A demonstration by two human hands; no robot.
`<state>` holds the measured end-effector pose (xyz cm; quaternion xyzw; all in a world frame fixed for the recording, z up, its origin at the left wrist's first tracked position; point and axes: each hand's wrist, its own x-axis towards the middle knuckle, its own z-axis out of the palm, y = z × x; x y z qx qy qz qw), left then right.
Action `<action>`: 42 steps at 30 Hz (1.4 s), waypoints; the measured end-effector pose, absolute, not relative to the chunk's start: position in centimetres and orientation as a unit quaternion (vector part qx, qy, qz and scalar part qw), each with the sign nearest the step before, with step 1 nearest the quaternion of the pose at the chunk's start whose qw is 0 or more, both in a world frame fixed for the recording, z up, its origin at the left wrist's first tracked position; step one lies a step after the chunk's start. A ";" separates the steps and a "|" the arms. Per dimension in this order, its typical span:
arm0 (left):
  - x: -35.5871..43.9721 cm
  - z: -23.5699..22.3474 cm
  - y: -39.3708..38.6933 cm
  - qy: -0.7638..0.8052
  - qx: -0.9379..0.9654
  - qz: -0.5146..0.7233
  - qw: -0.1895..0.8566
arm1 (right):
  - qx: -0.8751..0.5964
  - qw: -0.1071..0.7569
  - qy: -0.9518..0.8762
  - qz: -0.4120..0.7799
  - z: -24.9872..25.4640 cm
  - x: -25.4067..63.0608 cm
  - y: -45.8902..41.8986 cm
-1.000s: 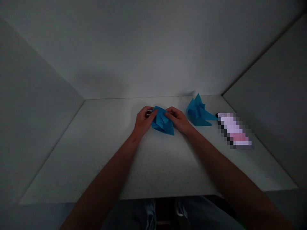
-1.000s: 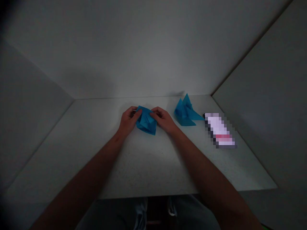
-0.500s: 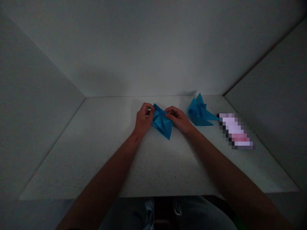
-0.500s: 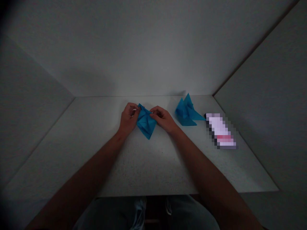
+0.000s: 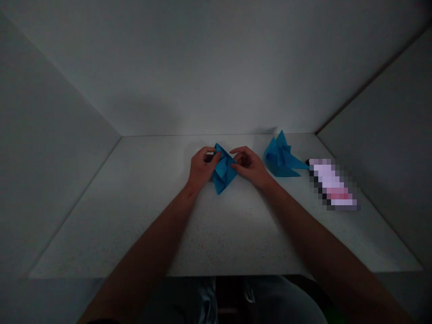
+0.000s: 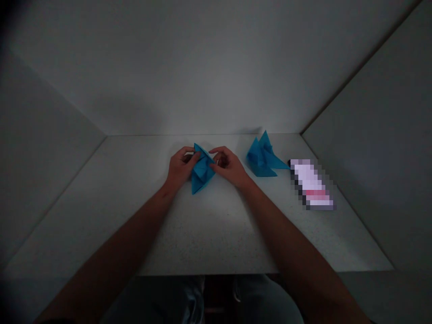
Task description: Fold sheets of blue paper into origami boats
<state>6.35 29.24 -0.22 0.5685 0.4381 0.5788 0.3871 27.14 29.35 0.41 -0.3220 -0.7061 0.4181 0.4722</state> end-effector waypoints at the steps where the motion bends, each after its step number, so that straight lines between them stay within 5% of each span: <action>1: 6.3 -0.3 29.4 0.433 0.566 0.586 0.386 | -0.326 0.477 -0.705 0.411 0.3 27.1 29.4; 11: 6.0 -0.2 30.2 0.385 0.536 0.664 0.351 | -0.399 0.521 -0.689 0.307 0.2 27.2 29.7; 21: 5.5 -0.3 30.4 0.466 0.499 0.682 0.263 | -0.384 0.452 -0.708 0.384 0.2 27.1 29.6; 34: 6.3 -1.2 30.0 0.474 0.617 0.570 0.265 | -0.397 0.564 -0.664 0.288 0.2 26.9 29.2; 42: 5.8 -1.1 30.2 0.480 0.548 0.591 0.347 | -0.410 0.541 -0.724 0.128 0.9 27.2 29.2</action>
